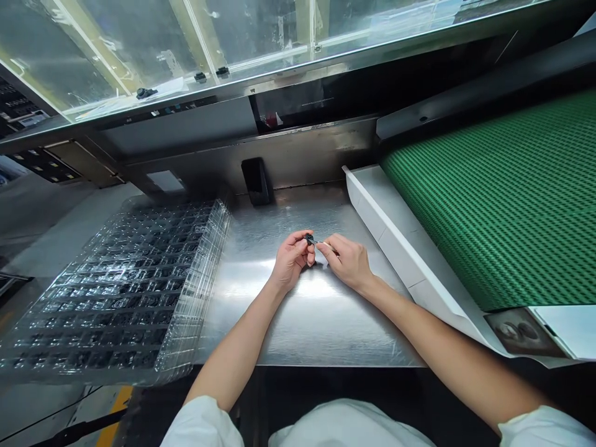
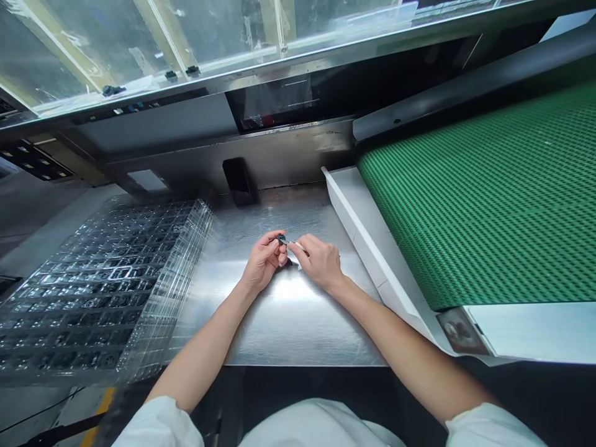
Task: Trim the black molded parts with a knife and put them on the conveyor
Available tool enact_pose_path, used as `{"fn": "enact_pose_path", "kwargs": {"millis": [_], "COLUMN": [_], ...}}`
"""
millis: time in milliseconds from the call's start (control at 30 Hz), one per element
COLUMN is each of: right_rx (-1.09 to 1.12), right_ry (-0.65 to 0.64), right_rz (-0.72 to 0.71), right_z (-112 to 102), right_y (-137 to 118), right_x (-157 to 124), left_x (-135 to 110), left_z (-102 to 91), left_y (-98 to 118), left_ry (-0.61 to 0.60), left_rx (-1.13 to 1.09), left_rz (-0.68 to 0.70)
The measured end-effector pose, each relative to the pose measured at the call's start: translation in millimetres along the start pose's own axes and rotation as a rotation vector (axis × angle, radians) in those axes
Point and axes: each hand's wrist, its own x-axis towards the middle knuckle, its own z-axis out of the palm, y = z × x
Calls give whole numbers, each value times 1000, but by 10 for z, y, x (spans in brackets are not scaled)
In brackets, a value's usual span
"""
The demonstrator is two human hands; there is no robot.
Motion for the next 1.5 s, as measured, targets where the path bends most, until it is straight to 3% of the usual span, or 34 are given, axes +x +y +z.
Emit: {"fn": "enact_pose_path", "kwargs": {"millis": [267, 800, 1267, 1400, 1500], "right_rx": [19, 25, 338, 286, 193], "right_ry": [3, 3, 19, 27, 20], "right_rz": [-44, -1, 39, 20, 10], "right_z": [22, 3, -40, -50, -13], "right_y": [-33, 9, -154, -119, -49], "right_x": [-13, 7, 44, 49, 29], "left_x": [16, 7, -25, 15, 87], "left_z": [-23, -21, 56, 35, -60], "left_y": [7, 26, -19, -6, 58], "left_ry": [31, 12, -64, 4, 160], "left_rx": [13, -3, 96, 156, 136], "left_rz": [-1, -25, -77, -14, 56]}}
